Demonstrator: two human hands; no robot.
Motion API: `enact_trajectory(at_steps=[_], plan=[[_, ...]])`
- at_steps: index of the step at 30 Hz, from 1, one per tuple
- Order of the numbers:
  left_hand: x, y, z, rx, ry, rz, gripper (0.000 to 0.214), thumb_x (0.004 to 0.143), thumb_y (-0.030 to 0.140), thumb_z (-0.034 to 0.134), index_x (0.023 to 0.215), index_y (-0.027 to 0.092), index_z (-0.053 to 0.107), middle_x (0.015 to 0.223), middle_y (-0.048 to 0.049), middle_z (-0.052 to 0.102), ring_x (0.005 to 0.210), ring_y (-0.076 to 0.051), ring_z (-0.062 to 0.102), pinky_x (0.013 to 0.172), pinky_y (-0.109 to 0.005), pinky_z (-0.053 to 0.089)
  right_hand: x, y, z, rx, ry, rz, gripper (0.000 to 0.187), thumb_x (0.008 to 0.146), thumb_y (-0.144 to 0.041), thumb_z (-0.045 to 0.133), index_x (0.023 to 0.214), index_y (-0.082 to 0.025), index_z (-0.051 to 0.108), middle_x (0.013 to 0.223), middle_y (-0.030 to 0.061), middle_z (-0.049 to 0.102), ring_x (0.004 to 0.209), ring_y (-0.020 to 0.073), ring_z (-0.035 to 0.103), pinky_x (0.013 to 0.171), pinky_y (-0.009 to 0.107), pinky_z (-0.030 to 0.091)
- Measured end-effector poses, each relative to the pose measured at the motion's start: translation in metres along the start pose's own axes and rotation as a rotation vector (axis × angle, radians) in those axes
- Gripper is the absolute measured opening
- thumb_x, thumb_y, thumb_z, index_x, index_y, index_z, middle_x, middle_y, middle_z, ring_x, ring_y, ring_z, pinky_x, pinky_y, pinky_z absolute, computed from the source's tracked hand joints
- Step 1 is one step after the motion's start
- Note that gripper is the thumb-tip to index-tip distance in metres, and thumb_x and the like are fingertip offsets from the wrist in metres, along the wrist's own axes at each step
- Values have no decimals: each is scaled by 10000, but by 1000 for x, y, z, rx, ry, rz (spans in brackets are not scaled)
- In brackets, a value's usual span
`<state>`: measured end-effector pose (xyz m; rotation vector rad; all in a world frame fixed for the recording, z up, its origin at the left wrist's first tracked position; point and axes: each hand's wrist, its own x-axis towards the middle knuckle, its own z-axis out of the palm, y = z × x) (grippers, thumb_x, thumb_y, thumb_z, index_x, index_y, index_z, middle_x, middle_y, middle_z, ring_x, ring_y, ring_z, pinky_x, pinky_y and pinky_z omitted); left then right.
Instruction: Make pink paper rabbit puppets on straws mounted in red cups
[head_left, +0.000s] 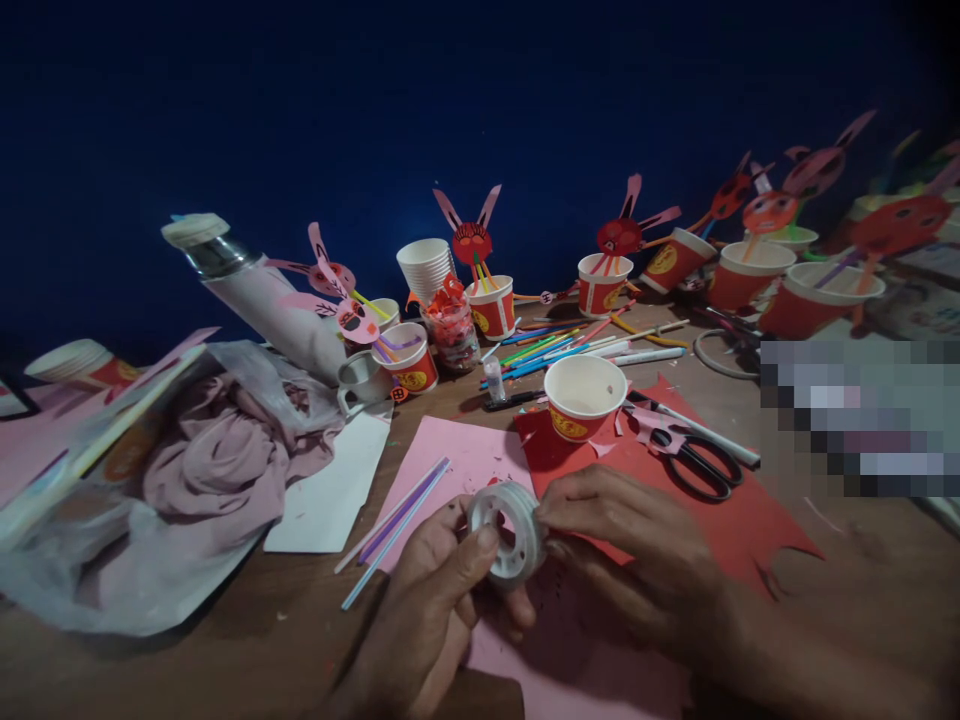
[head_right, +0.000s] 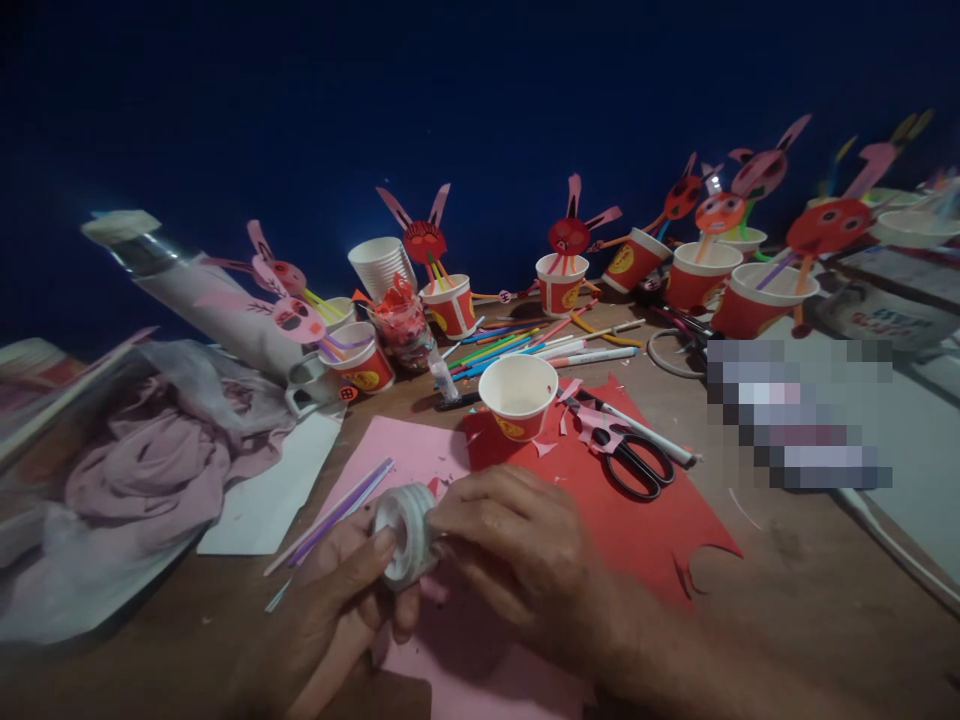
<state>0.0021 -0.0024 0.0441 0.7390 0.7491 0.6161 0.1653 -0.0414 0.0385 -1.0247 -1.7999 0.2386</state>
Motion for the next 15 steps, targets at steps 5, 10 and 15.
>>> enact_trajectory(at_steps=[5, 10, 15], plan=[[-1, 0, -2, 1, 8, 45, 198, 701, 264, 638, 803, 130, 534, 643, 3, 582, 401, -68, 528, 394, -165, 409, -2, -2, 3, 30, 16, -12, 261, 744, -24, 473, 910, -186, 593, 802, 52, 623, 739, 131, 574, 634, 248, 478], [-3, 2, -4, -25, 4, 68, 147, 739, 241, 601, 832, 153, 529, 680, -7, 594, 462, -86, 546, 448, -194, 430, -3, -11, 9, 206, -47, 105, 140, 750, -69, 515, 789, -183, 587, 768, 47, 601, 716, 135, 560, 611, 247, 466], [-3, 1, -5, -21, -16, 120, 174, 728, 272, 618, 815, 152, 526, 700, -19, 603, 456, -93, 540, 463, -224, 455, -4, -14, 15, 731, 23, 667, 71, 784, -188, 522, 853, -202, 521, 766, 12, 564, 665, 113, 547, 599, 241, 469]])
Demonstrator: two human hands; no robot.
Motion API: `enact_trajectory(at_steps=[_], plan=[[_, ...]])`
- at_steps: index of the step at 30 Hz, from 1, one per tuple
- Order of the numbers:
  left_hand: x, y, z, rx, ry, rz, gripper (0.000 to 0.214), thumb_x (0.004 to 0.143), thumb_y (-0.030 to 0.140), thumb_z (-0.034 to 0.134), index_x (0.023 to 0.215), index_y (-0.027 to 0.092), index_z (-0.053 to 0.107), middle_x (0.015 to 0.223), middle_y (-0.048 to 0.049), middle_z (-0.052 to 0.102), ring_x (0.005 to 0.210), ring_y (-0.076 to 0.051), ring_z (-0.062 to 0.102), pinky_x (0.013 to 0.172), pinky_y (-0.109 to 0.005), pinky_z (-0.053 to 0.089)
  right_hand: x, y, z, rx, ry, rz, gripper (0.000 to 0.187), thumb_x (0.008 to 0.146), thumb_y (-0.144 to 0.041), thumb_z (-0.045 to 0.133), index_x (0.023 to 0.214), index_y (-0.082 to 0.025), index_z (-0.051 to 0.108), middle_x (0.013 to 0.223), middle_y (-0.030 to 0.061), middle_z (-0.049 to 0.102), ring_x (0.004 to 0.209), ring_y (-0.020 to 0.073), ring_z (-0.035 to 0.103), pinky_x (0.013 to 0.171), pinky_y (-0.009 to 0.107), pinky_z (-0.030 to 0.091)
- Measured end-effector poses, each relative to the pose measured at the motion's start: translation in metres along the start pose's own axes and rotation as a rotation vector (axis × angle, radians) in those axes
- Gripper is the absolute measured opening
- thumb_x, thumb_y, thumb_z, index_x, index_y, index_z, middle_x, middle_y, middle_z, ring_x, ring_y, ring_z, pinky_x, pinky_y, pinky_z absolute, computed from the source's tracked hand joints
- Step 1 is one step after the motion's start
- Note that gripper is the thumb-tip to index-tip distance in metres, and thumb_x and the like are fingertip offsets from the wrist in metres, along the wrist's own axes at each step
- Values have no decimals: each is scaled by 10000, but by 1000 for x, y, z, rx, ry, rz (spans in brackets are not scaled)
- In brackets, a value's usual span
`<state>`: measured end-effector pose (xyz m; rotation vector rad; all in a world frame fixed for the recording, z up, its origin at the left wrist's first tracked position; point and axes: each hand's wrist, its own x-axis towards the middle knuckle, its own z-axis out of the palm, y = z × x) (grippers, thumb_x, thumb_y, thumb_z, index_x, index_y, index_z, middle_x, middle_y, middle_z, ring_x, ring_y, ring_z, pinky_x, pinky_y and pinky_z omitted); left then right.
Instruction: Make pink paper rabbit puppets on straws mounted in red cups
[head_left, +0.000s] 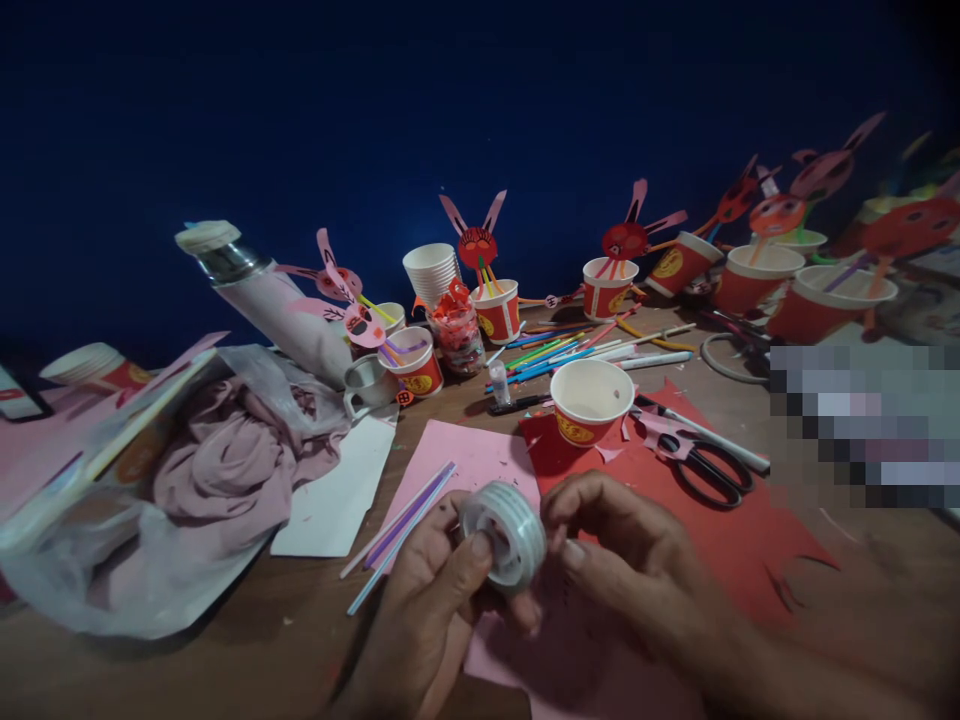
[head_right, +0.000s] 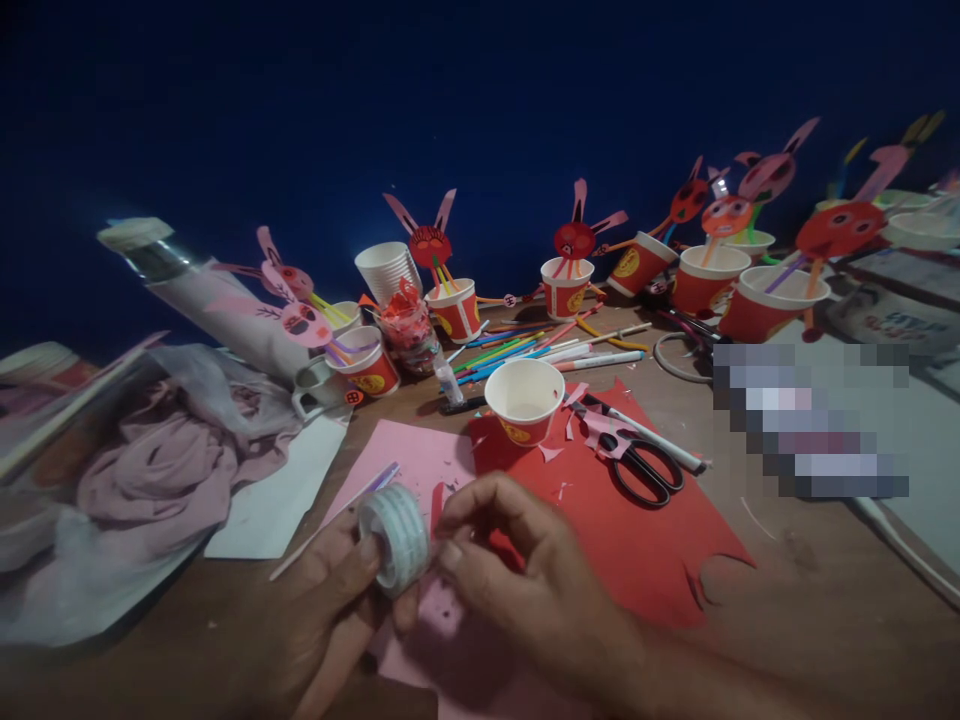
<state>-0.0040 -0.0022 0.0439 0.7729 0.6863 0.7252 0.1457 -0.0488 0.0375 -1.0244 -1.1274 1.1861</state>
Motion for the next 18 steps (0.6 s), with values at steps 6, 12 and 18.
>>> enact_trajectory(at_steps=[6, 12, 18], plan=[[0, -5, 0, -27, -14, -47, 243, 686, 280, 659, 832, 154, 511, 811, -49, 601, 551, -113, 560, 415, -189, 443, 3, 4, 2, 229, -192, 87, 206, 739, -364, 585, 866, -203, 609, 886, 34, 548, 676, 122, 550, 654, 286, 470], [0, -8, -3, 31, -24, -33, 199, 721, 283, 634, 810, 162, 504, 674, 2, 578, 469, -69, 515, 424, -166, 419, 4, 1, 6, 374, -174, 139, 209, 684, -397, 632, 742, -197, 624, 840, 19, 511, 632, 110, 520, 587, 259, 458], [-1, -13, -2, 15, -6, -15, 196, 706, 267, 652, 781, 164, 503, 691, -4, 587, 519, -75, 495, 487, -190, 410, 1, 3, 7, 424, -164, 200, 232, 662, -406, 643, 723, -189, 589, 731, -18, 466, 603, 95, 489, 579, 240, 430]])
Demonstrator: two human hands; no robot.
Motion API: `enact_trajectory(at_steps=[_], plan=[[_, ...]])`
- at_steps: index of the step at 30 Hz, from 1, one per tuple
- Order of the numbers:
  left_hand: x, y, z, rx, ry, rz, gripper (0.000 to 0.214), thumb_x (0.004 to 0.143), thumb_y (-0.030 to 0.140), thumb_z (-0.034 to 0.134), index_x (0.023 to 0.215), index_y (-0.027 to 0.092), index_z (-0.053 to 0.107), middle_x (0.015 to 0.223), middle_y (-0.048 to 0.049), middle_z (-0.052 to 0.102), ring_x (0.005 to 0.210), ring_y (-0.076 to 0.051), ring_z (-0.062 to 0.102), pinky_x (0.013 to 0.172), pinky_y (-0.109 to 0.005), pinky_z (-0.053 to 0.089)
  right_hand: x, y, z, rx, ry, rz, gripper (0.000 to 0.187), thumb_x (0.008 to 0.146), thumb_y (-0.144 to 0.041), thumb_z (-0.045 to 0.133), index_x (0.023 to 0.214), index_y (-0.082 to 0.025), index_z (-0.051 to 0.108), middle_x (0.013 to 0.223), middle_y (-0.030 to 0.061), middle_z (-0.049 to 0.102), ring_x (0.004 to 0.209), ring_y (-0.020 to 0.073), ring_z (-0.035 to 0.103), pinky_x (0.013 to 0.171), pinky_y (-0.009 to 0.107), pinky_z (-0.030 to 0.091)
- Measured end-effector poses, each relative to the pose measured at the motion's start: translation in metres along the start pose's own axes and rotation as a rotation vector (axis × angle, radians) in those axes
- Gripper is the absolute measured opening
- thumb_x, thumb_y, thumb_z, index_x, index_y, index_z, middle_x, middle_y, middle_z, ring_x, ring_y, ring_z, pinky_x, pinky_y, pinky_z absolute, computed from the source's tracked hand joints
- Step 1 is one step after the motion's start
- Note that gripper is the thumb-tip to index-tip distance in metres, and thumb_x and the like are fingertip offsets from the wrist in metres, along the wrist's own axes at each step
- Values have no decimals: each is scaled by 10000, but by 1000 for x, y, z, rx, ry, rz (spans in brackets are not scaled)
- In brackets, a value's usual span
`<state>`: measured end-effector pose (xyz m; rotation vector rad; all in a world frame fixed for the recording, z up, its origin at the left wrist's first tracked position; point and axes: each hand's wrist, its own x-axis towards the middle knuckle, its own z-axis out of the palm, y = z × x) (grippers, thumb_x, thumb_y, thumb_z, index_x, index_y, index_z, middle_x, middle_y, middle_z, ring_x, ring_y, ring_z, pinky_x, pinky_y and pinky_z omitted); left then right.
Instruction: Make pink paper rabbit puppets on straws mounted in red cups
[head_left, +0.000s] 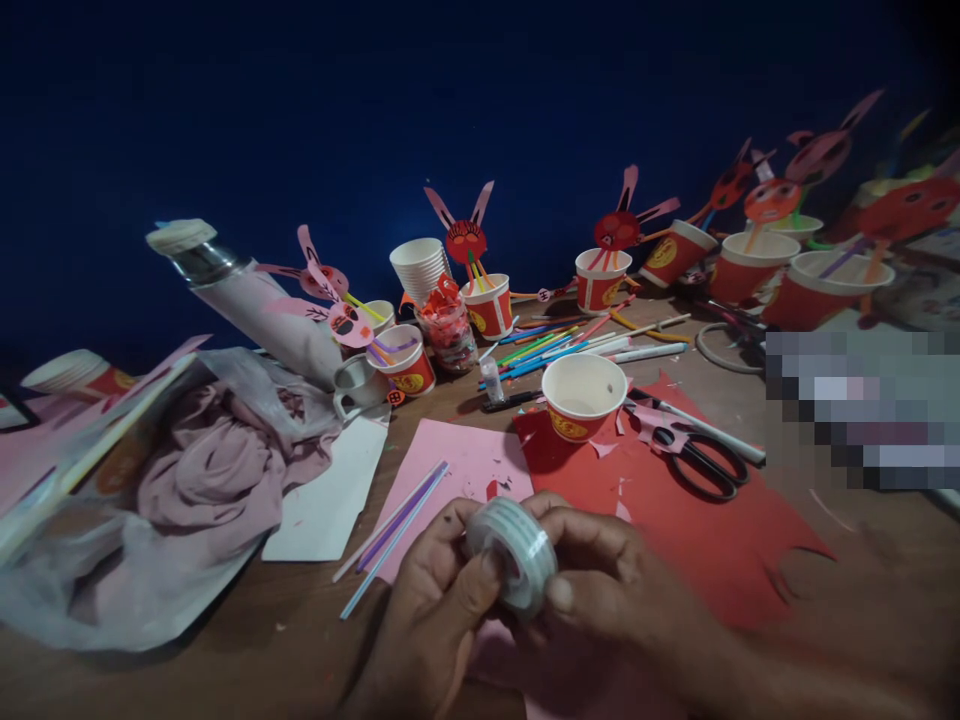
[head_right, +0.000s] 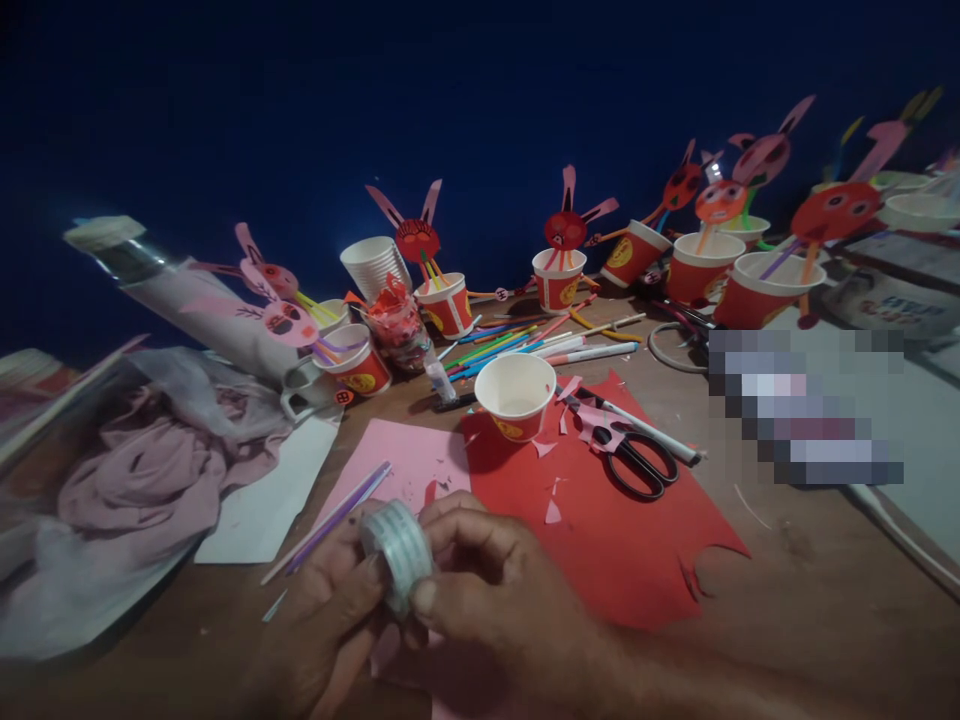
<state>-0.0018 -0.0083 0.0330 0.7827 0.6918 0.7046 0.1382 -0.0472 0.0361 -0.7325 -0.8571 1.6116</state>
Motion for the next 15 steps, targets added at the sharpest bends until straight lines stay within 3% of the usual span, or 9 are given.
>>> enact_trajectory(at_steps=[6, 11, 15], plan=[[-1, 1, 5, 35, 39, -2, 214, 675, 254, 680, 746, 164, 498, 618, 18, 539, 549, -86, 491, 510, -190, 393, -1, -2, 2, -54, 52, 0, 279, 636, -421, 655, 641, -173, 527, 707, -11, 459, 636, 109, 471, 576, 233, 396], [-5, 2, 9, 139, 57, -20, 215, 669, 257, 679, 751, 169, 500, 585, 17, 531, 525, -108, 512, 507, -213, 404, -2, -2, 4, 32, 78, 22, 296, 620, -404, 657, 593, -172, 475, 674, -19, 441, 603, 99, 440, 543, 219, 368], [-5, -3, 9, 90, 41, -29, 193, 696, 264, 656, 765, 167, 504, 606, 15, 527, 533, -102, 513, 515, -210, 408, -4, -2, 5, 87, 62, 41, 248, 661, -392, 634, 645, -178, 509, 673, -24, 451, 546, 79, 427, 506, 203, 360]])
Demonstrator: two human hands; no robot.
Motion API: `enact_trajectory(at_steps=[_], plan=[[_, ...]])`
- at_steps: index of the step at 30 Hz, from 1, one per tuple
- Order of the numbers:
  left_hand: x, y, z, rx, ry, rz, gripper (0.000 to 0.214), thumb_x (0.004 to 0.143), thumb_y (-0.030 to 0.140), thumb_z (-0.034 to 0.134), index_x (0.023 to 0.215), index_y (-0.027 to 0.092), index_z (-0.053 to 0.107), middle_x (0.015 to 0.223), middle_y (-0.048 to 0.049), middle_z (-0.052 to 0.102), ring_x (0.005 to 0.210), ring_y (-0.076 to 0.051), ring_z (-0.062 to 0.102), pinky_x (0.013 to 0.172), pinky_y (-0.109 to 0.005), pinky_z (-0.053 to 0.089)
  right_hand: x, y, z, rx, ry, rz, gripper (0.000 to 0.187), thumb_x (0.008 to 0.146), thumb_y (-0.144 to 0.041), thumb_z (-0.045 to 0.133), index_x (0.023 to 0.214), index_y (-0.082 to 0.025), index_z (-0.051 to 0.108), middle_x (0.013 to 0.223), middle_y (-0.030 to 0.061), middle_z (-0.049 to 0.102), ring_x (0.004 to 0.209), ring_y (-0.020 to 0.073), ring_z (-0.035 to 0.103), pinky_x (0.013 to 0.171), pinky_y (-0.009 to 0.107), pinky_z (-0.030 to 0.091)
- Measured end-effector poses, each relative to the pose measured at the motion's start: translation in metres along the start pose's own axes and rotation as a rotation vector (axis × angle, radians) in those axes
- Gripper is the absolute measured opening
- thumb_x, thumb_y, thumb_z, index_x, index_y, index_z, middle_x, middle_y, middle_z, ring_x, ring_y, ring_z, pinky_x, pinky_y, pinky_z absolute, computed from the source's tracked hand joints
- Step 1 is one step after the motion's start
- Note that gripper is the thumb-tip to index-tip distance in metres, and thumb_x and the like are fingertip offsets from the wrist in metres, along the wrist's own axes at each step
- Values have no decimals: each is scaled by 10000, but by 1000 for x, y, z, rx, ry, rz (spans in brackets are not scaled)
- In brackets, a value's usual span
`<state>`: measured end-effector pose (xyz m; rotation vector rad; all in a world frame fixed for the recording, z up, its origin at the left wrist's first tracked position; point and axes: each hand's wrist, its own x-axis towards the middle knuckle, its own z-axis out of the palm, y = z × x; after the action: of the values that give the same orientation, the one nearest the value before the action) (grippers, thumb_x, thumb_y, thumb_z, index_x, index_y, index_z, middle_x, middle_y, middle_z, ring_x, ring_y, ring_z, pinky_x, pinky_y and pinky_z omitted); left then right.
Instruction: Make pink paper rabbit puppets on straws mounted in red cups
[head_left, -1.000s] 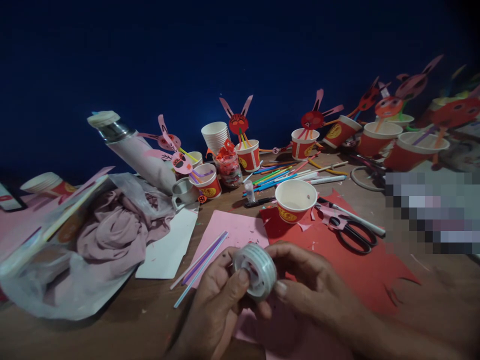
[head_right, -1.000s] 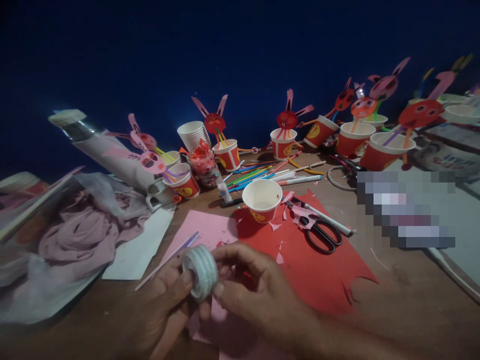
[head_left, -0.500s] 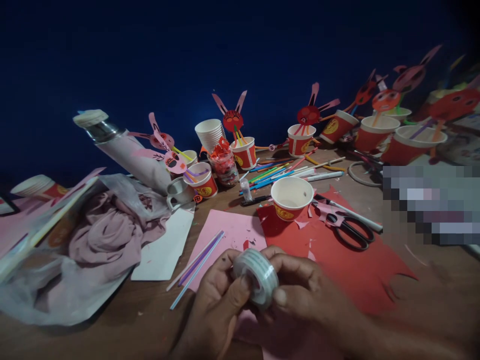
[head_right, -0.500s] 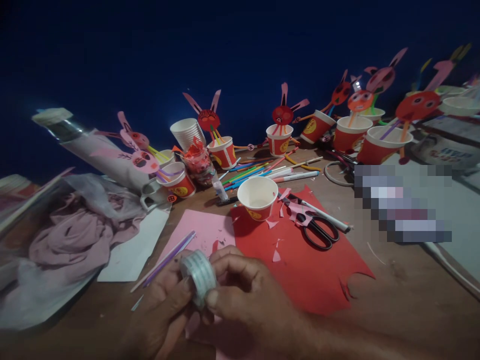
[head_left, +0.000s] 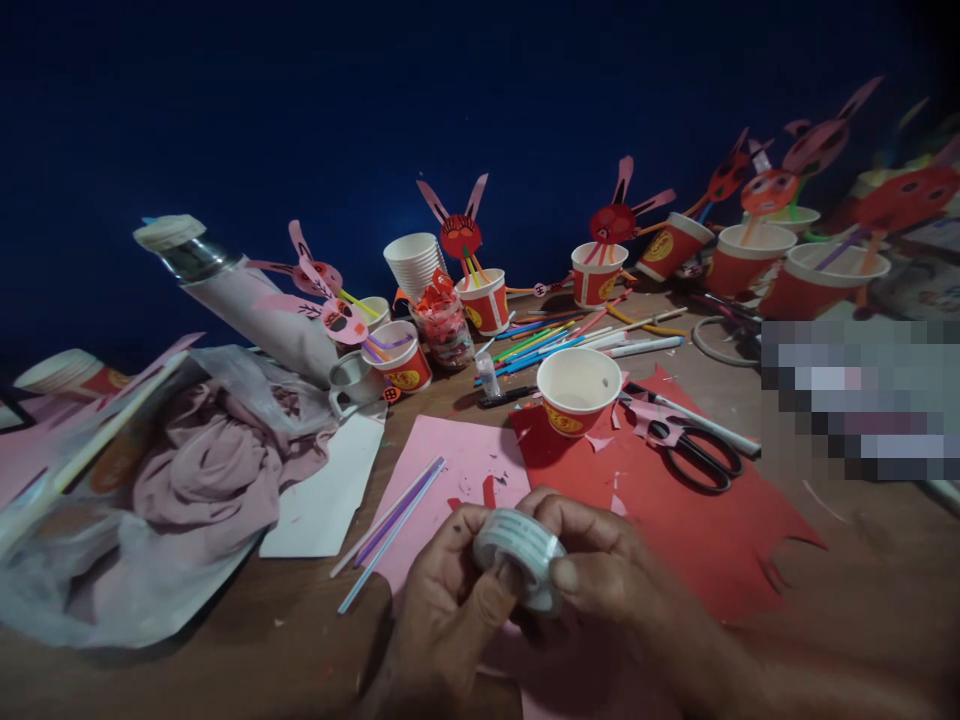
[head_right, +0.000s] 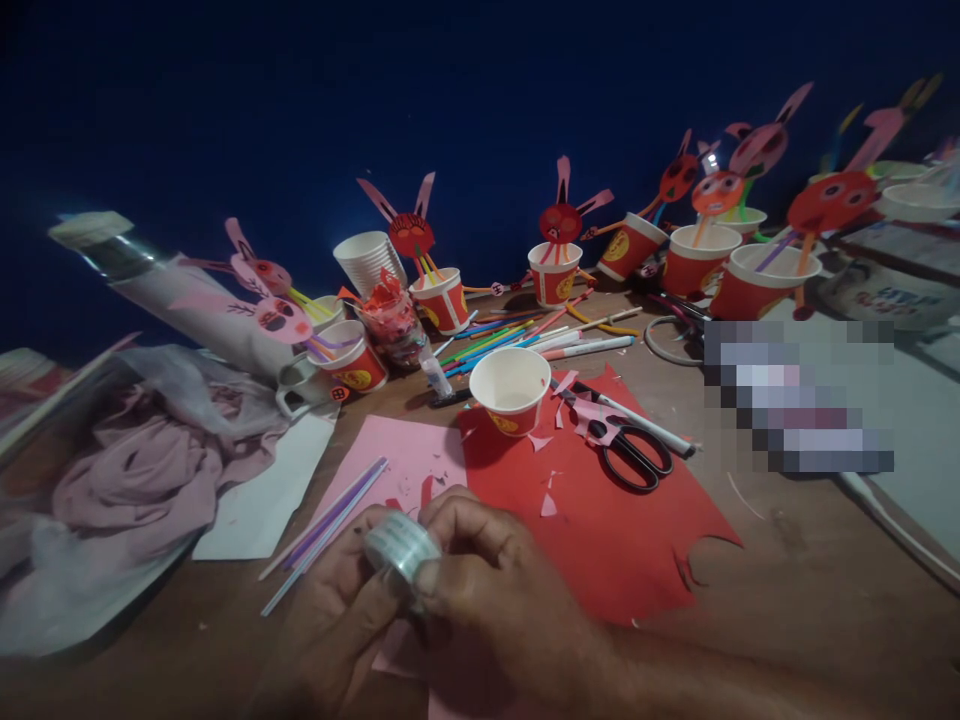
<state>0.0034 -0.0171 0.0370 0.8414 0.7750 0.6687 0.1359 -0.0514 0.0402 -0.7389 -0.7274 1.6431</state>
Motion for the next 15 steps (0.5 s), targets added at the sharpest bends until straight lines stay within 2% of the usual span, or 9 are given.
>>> enact_trajectory(at_steps=[4, 7, 9, 11, 12, 13, 15], plan=[[4, -6, -4, -92, 14, 34, 198, 689, 255, 663, 796, 167, 522, 712, -1, 547, 647, -114, 535, 608, -223, 429, 1, -2, 0, -218, -31, -160, 272, 705, -448, 596, 767, -184, 584, 792, 20, 491, 730, 136, 487, 652, 267, 418], [5, -7, -7, -50, -17, 49, 237, 703, 286, 643, 880, 171, 534, 786, -24, 561, 721, -146, 548, 651, -252, 439, 1, -6, -2, -370, -70, -264, 208, 743, -391, 584, 818, -198, 595, 885, 35, 509, 869, 164, 488, 776, 306, 412], [2, -2, -9, 42, -57, 68, 270, 720, 293, 621, 947, 181, 527, 818, -35, 565, 723, -150, 545, 629, -250, 441, 0, -11, -4, -456, -104, -294, 106, 780, -298, 560, 842, -217, 586, 924, 27, 536, 960, 166, 477, 861, 321, 381], [0, 7, -12, 146, -79, 107, 374, 714, 300, 624, 1051, 210, 490, 869, -44, 569, 723, -152, 541, 614, -249, 444, -3, -18, -5, -599, -146, -338, 83, 786, -204, 542, 859, -222, 577, 949, 23, 563, 1039, 169, 448, 932, 336, 332], [-2, 12, -13, 188, -67, 148, 474, 685, 295, 651, 1112, 232, 455, 912, -44, 565, 736, -150, 536, 631, -250, 445, -5, -22, -5, -694, -164, -353, 106, 776, -165, 539, 862, -217, 575, 945, 25, 574, 1062, 173, 435, 948, 342, 318], [-3, 17, -15, 206, -56, 201, 483, 690, 325, 640, 1124, 240, 448, 959, -48, 552, 746, -143, 526, 645, -246, 442, -6, -25, -5, -789, -182, -367, 117, 761, -143, 546, 854, -209, 572, 921, 27, 582, 1067, 181, 433, 948, 346, 320], [-4, 25, -20, 283, -60, 258, 435, 702, 328, 621, 1099, 228, 473, 946, -47, 534, 650, -98, 480, 561, -202, 412, -6, -29, -4, -965, -210, -387, 108, 738, -133, 569, 825, -197, 560, 866, 31, 588, 1060, 198, 438, 916, 348, 353]])
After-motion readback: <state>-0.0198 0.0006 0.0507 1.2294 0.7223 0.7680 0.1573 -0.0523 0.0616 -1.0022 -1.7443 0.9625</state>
